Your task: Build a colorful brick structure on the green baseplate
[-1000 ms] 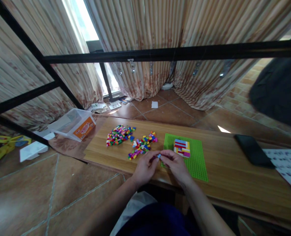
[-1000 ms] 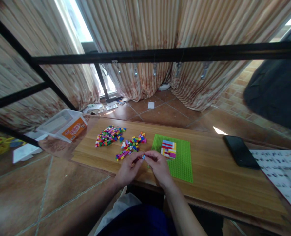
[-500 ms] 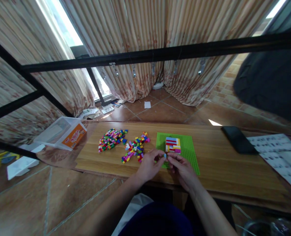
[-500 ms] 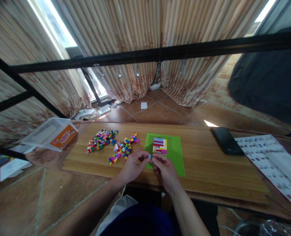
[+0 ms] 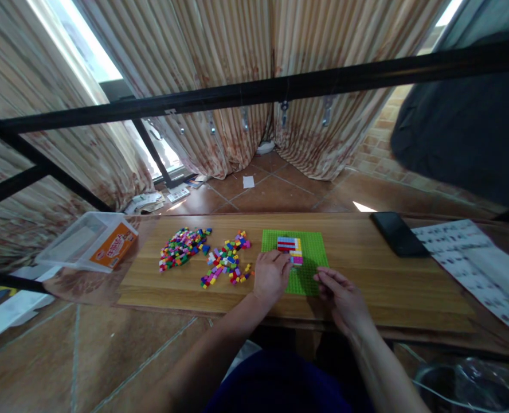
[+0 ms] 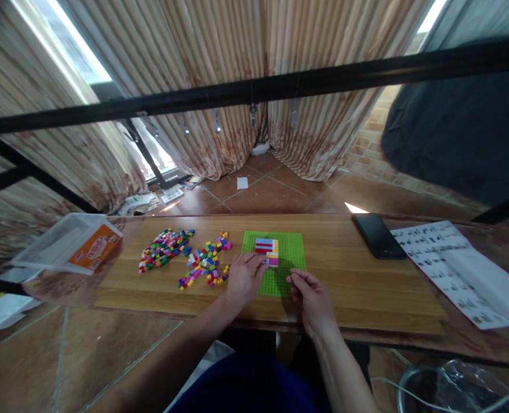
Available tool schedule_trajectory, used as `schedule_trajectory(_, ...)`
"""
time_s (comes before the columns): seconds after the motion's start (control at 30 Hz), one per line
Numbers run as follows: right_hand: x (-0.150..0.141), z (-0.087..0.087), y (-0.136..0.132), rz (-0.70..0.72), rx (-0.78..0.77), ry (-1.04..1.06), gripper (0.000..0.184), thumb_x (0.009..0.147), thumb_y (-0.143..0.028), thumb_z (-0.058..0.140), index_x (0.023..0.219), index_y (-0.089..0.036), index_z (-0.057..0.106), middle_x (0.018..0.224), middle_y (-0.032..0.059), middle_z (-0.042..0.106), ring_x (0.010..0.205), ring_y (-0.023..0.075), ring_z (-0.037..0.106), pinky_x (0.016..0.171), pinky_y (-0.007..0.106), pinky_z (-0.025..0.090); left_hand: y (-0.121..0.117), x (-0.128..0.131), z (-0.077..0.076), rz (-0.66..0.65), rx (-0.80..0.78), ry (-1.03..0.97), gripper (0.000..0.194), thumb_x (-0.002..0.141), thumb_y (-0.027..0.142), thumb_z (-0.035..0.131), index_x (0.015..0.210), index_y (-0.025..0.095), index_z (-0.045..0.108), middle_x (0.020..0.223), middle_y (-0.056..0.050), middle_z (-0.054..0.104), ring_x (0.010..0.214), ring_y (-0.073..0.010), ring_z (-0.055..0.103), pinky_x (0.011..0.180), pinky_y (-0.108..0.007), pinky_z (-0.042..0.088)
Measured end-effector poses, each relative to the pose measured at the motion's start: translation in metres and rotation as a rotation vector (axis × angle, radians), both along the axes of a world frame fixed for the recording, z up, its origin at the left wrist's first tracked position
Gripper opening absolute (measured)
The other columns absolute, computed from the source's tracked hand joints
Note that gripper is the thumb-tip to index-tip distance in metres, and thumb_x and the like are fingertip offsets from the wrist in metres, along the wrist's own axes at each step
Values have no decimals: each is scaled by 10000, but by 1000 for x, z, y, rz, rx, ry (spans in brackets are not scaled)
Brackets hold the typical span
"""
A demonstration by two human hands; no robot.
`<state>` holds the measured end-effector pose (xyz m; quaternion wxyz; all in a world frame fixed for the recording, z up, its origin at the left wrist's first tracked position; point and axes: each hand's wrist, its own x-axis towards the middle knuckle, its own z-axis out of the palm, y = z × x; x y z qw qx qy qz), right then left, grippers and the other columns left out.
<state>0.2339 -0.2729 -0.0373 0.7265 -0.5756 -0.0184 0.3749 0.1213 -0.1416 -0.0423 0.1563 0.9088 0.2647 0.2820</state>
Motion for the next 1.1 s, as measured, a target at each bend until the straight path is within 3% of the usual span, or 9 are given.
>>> schedule_trajectory(0.17,0,-3,7,23,-12,-97,423,498,-450,877,807,-199,735,703,17,694,516,81,485,454,214,359,-1,0,-3,32,63,26,140,939,295,607,1023,248,708,953,-9,721,898,-183,610,808,-348,413)
schedule_trajectory(0.27,2,-7,19,27,-85,-275,432,567,-508,808,845,-188,726,714,30,700,543,107,512,493,245,385,-1,0,-2,50,94,65,154,952,321,585,1021,256,707,925,-9,718,879,-184,595,796,-356,391)
schedule_trajectory(0.47,13,-11,47,90,-279,-704,414,714,-545,666,895,-176,714,889,94,746,794,207,656,750,352,498,-3,2,1,78,126,124,183,977,331,540,1016,252,700,899,-30,698,853,-186,571,767,-358,359)
schedule_trajectory(0.73,16,-11,60,171,-464,-815,472,693,-570,695,932,-162,717,879,112,748,787,230,672,735,352,491,-11,3,2,111,121,132,180,987,273,506,1034,226,673,871,-49,680,832,-200,568,747,-363,354)
schedule_trajectory(0.9,17,-11,60,198,-477,-818,445,701,-535,690,943,-162,718,864,102,748,781,229,673,745,354,488,-14,5,0,125,85,126,201,986,268,503,1075,217,675,899,-44,699,845,-201,585,754,-371,359)
schedule_trajectory(1.1,18,-8,61,197,-472,-820,414,693,-501,688,933,-166,723,858,94,750,784,224,676,745,349,487,-14,7,-2,164,-70,47,180,957,273,562,1081,230,685,926,-32,715,891,-199,617,796,-361,373)
